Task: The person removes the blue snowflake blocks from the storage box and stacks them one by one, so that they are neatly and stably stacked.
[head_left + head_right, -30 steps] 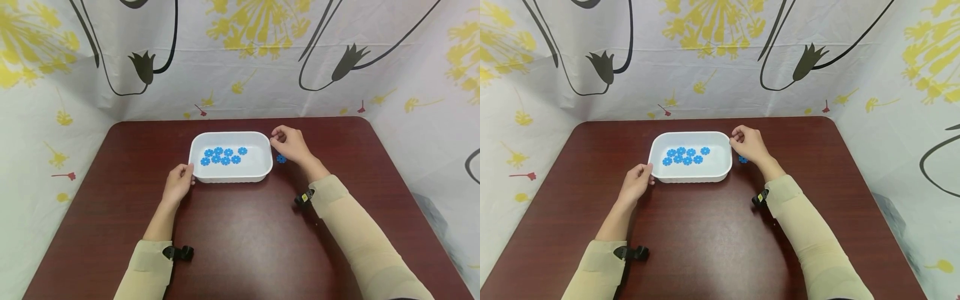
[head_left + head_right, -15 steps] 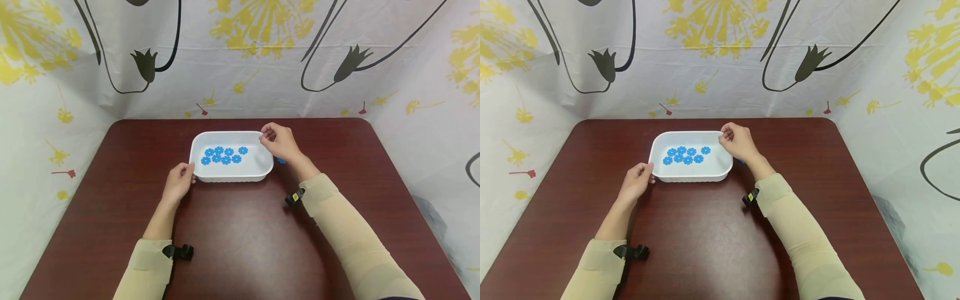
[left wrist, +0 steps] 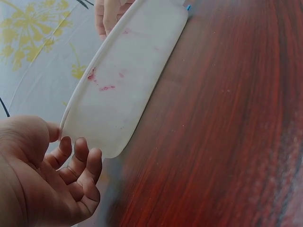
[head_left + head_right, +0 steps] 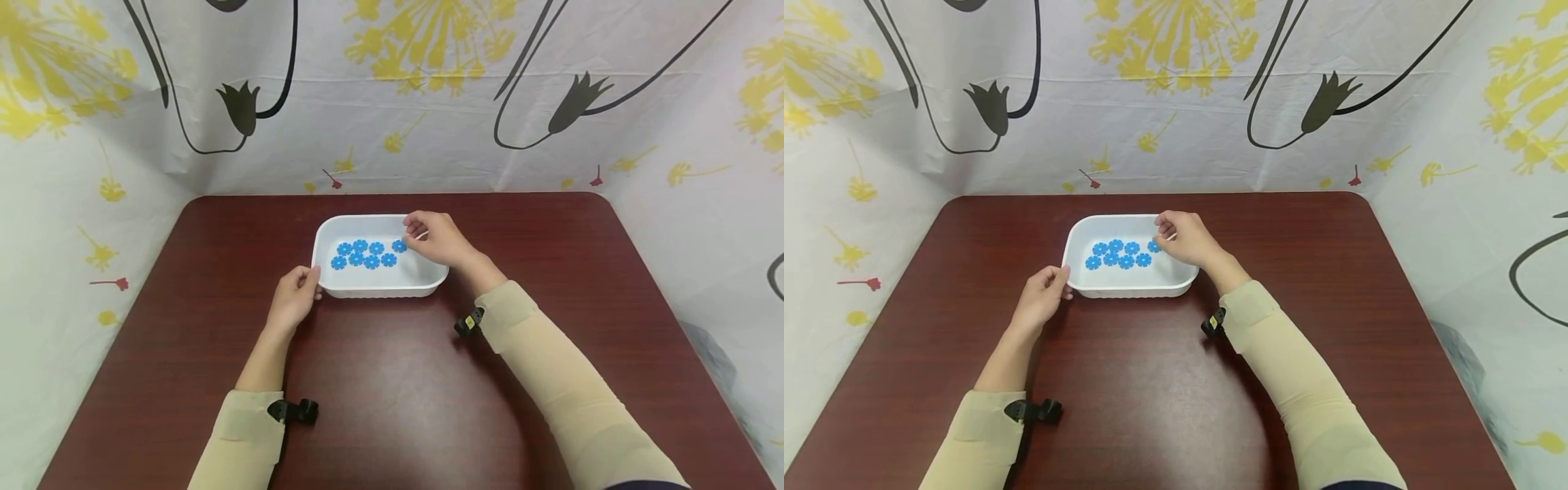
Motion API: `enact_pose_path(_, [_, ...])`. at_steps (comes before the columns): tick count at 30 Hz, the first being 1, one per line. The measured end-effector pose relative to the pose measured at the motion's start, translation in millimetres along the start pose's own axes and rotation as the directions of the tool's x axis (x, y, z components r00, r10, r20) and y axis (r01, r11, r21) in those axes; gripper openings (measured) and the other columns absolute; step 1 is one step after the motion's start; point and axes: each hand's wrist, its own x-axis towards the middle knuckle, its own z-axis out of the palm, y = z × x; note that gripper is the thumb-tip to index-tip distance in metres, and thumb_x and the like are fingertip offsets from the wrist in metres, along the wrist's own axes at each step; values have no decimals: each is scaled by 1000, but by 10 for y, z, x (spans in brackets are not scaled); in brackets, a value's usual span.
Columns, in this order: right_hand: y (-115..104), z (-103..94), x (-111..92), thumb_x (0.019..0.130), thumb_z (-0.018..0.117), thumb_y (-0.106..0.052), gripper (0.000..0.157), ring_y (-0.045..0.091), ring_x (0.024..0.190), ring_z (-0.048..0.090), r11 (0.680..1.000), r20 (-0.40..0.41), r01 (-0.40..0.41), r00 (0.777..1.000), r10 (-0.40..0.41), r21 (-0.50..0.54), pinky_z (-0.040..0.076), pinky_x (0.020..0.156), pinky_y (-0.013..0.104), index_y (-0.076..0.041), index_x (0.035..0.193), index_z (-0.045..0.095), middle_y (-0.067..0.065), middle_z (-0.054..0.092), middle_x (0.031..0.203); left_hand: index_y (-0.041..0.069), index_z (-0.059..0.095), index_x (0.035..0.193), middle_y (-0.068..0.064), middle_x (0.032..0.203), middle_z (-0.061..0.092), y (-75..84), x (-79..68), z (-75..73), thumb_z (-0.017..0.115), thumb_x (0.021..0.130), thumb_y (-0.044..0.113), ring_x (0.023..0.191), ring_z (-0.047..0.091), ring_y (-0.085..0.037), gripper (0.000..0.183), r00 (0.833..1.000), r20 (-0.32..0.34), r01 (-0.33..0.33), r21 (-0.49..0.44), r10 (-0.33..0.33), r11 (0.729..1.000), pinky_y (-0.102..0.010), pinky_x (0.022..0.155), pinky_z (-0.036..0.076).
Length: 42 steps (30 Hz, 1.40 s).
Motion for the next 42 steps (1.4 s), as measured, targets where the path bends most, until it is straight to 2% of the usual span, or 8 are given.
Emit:
enact_pose_path(5, [6, 64, 37, 91, 74, -8, 31, 26, 96, 67, 999, 79, 2, 997, 1, -33, 57, 84, 37, 7, 116, 65, 16, 69, 103, 0, 63, 106, -12, 89, 65, -11, -5, 6, 51, 107, 33, 79, 64, -20, 35, 1000, -1, 5, 3, -5, 1000, -27, 73, 52])
enact_pose_path(12, [-1, 126, 77, 90, 73, -12, 38, 30, 103, 67, 992, 155, 62, 987, -44, -110, 55, 88, 41, 9, 120, 64, 22, 69, 114, 0, 63, 109, -12, 90, 64, -17, -6, 0, 50, 107, 34, 80, 64, -20, 37, 1000, 6, 7, 4, -7, 1000, -28, 75, 52])
enact_pose_path(16, [-35, 171, 96, 88, 76, -14, 39, 29, 103, 67, 981, 173, 62, 984, -30, -182, 53, 92, 41, 6, 121, 66, 20, 70, 113, 0, 63, 109, -12, 90, 64, -25, -6, 1, 50, 107, 35, 81, 64, -20, 37, 1000, 8, 15, 2, -15, 1000, -28, 75, 52])
enact_pose_path(24, [-87, 265, 119, 85, 80, -20, 45, 25, 102, 61, 962, 210, -4, 976, 63, -274, 50, 94, 39, 2, 122, 68, 15, 68, 112, 0, 63, 108, -11, 90, 64, -20, -15, -1, 51, 107, 34, 81, 64, -20, 36, 1000, 9, 16, -1, -16, 1000, -28, 75, 52])
enact_pose_path(35, [-23, 408, 131, 86, 78, -15, 39, 25, 101, 60, 946, 270, 64, 963, 25, -318, 47, 98, 38, 2, 120, 68, 13, 68, 109, -3, 63, 110, -12, 89, 65, -4, -10, -3, 51, 107, 33, 79, 63, -18, 38, 1000, 17, 15, -25, -15, 1000, -31, 77, 53])
enact_pose_path(42, [-30, 439, 132, 89, 77, -18, 37, 25, 101, 58, 924, 285, 64, 957, 50, -378, 45, 100, 38, -1, 121, 70, 12, 65, 107, -2, 62, 107, -12, 89, 65, -4, -3, 1, 51, 107, 33, 79, 64, -19, 37, 1000, 15, 11, -19, -10, 1000, -31, 77, 53])
